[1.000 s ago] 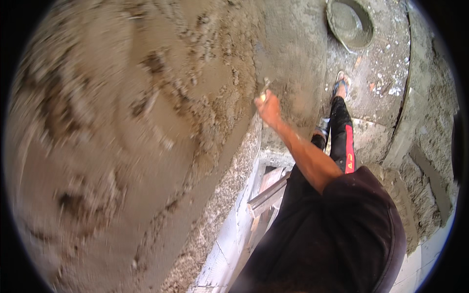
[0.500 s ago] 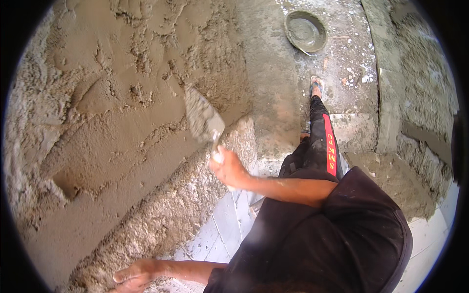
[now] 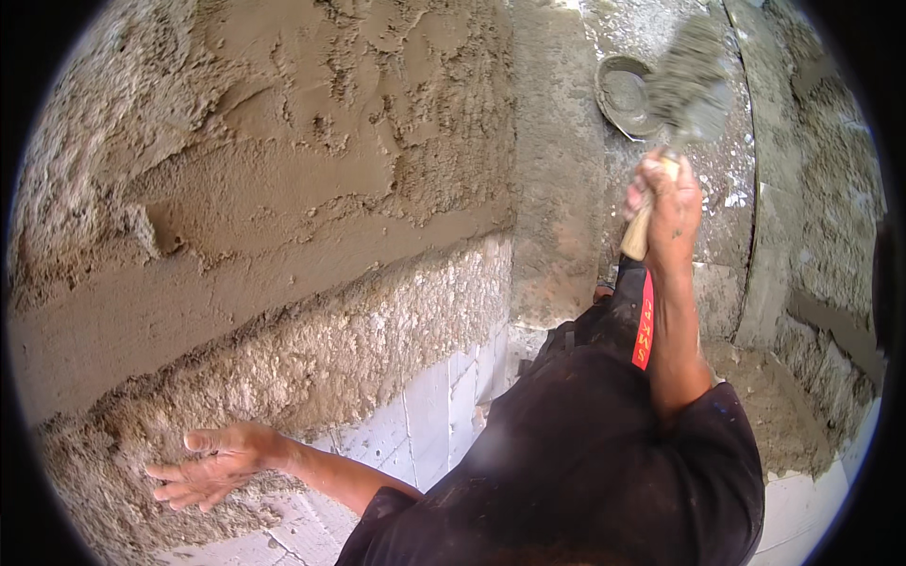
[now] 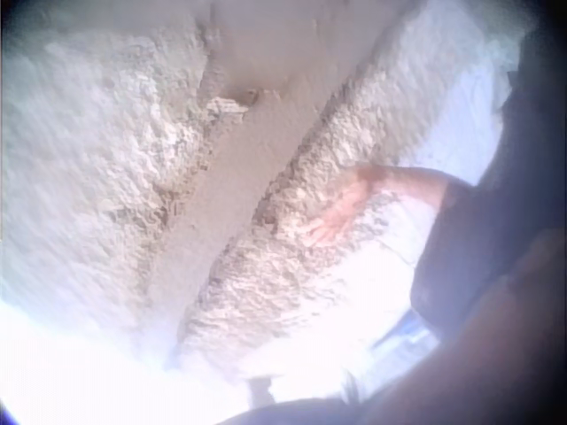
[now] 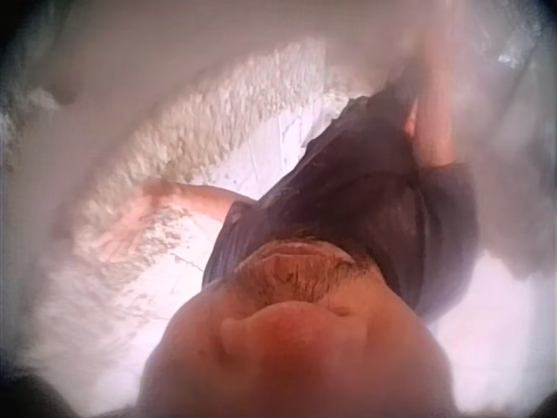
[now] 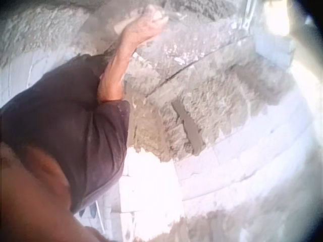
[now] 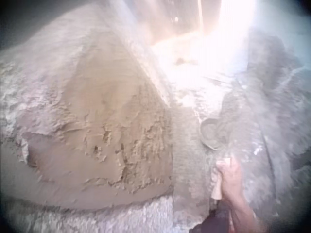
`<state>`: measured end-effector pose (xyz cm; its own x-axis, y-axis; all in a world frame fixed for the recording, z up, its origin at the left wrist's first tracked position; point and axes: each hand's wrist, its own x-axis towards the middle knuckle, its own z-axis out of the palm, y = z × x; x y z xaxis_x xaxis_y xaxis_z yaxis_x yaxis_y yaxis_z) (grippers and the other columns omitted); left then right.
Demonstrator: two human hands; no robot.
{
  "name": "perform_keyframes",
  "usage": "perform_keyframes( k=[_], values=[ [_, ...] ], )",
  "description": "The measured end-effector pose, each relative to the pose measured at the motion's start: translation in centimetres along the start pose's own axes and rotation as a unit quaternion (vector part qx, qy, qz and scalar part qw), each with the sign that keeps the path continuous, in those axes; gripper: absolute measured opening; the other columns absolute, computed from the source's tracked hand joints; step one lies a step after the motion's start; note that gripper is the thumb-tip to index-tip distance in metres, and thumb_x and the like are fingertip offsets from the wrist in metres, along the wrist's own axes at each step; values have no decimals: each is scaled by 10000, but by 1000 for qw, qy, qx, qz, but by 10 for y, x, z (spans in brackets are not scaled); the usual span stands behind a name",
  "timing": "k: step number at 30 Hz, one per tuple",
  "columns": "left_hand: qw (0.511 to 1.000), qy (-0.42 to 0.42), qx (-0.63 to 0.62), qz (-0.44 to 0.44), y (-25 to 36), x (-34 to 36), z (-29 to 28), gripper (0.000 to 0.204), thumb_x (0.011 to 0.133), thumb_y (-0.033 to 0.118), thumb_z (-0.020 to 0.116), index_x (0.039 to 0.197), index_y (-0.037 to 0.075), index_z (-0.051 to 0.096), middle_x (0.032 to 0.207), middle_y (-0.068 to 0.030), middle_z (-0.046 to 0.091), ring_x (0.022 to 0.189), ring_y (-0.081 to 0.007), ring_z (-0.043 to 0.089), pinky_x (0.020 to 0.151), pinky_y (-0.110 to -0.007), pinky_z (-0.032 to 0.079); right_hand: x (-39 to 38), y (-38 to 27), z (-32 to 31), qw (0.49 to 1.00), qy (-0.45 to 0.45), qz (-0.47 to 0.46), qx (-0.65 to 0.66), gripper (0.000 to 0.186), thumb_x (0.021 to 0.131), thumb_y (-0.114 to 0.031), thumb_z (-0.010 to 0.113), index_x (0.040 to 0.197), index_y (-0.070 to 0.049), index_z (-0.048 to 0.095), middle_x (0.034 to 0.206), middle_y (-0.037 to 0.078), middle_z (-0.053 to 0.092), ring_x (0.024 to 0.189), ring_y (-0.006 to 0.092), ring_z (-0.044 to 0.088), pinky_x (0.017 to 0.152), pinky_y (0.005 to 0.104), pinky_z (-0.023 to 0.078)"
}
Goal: The person applies wet mortar to a wall using a trowel, taking mortar from a bucket and smoothing it onto the vertical surface.
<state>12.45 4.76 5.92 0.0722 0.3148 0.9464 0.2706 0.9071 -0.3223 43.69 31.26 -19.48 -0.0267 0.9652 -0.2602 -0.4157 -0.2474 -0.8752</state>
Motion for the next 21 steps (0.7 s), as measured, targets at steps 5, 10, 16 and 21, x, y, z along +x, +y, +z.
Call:
perform_keyframes(
  k=[5,10,16,21],
  values=[
    [1000,3,1,1,4,4,-3,757,961,633,173,1454,94,371,1533,-210,262,1458,-386,101,1130,-633,-32,17,88,15,918,327,-142,-172,250,922,-178,597,992,23,466,695,77,543,548,184,557,502,321,476],
    [999,-5,-45,-25,11,0,-5,808,939,666,228,1447,53,362,1536,-164,285,1452,-386,133,1116,-663,-30,-153,183,40,775,-413,19,-477,372,851,-229,619,1123,-11,489,828,288,609,869,469,617,667,554,475],
    [933,58,-348,68,-4,11,-21,620,1000,365,431,1442,-46,292,1514,-223,287,1449,-333,174,1190,-448,144,-80,183,-31,857,-140,9,-495,476,900,-443,606,1014,8,508,780,270,620,740,468,605,645,521,461],
    [967,40,-250,7,-32,6,-48,629,1003,324,449,1442,-77,242,1509,-239,271,1442,-323,189,1193,-414,183,-20,162,43,921,-242,82,-294,428,984,-439,473,1016,-12,477,646,143,573,569,280,576,559,448,476]
  ],
)
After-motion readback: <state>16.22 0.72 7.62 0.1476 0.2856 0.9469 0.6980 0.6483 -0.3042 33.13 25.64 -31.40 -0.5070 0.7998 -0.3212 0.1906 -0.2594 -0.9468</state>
